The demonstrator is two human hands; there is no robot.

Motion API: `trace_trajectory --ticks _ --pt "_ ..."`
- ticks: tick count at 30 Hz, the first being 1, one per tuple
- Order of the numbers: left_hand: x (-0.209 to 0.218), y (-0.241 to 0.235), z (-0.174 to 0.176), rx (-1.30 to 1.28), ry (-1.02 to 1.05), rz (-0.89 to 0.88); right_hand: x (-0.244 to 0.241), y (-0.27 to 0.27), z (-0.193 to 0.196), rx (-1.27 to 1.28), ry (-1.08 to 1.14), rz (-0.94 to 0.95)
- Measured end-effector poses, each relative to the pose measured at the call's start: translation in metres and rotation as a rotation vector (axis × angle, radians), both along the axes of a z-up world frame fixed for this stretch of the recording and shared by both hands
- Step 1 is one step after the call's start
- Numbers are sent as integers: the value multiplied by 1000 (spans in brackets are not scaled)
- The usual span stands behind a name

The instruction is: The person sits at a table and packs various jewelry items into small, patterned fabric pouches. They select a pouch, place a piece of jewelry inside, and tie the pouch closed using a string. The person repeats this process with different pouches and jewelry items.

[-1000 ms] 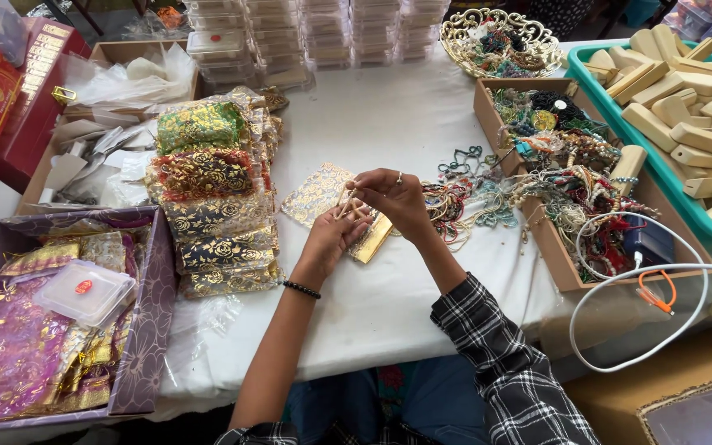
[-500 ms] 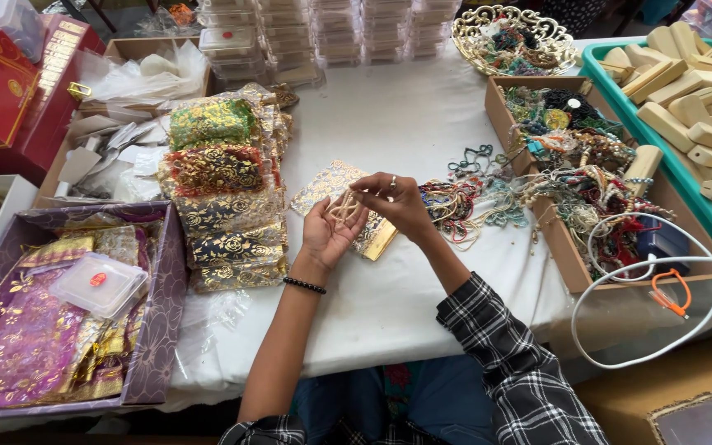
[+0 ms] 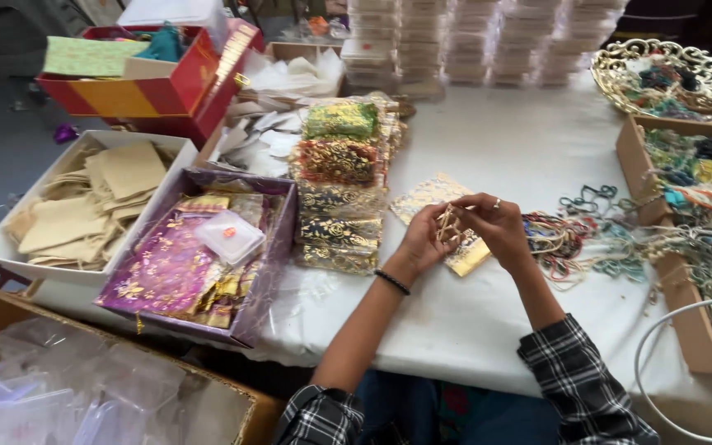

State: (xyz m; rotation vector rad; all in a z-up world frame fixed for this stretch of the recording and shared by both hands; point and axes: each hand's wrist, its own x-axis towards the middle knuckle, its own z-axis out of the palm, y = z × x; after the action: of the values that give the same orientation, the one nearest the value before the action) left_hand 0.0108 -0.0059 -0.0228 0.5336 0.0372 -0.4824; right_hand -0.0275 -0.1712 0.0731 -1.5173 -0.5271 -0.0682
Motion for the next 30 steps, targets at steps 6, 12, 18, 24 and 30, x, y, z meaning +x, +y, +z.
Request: trace_trajectory --ticks 6,12,18,24,30 --pt "-32 -1 55 337 -143 19 0 -3 3 -25 86 -139" --pt "-25 -3 39 365 -247 -103 11 -12 2 -91 92 -322" --pt "-44 -10 64 460 -329 -186 21 -19 -10 -173 4 -416" --pt "-39 -9 61 477 -240 -108 20 -20 -17 -29 18 -388" --pt "-18 4 24 399 -270 56 30 -22 -31 53 71 -358"
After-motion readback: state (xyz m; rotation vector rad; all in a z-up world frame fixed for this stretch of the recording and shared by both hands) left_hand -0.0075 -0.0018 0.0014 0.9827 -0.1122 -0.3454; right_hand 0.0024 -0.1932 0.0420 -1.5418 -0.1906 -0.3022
